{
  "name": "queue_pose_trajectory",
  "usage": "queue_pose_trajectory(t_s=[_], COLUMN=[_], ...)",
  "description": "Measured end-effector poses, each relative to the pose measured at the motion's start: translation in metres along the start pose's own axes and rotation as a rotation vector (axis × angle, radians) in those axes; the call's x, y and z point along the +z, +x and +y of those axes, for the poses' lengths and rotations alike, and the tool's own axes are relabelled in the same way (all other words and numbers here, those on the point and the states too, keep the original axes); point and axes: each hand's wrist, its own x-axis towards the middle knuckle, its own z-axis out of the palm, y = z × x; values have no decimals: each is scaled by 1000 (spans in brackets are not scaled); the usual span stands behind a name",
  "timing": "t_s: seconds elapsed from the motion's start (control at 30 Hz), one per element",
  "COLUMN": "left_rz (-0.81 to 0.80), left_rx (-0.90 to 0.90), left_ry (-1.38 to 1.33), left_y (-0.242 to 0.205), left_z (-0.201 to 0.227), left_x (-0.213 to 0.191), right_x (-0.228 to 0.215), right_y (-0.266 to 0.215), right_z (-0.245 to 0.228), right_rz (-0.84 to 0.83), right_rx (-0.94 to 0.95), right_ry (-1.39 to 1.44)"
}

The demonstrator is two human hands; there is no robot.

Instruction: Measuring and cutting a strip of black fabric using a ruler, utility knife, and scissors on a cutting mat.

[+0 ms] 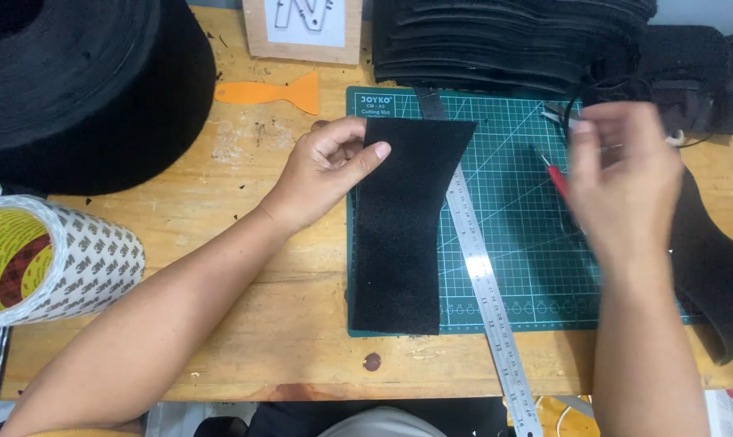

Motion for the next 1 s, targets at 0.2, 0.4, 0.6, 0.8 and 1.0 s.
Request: queue_pose_trajectory(t_s=[0.2,0.4,0.6,0.8,1.0], left_rz=[18,15,21,28,24], left_rx=[-27,-12,-21,-13,-19], left_ry=[-24,8,21,0,-38], left_y=[0,1,0,0,0], left_z=[1,-2,-2,-4,-5], left_x=[1,1,1,1,2], right_x=[-12,-14,11,9,23], right_y=[-3,-1,4,5,5], right_z=[107,127,115,93,104], right_rz=[-33,-173,-237,-206,-200], right_rx=[34,145,-117,-93,-117], right_ry=[-370,-255,-387,-295,-362])
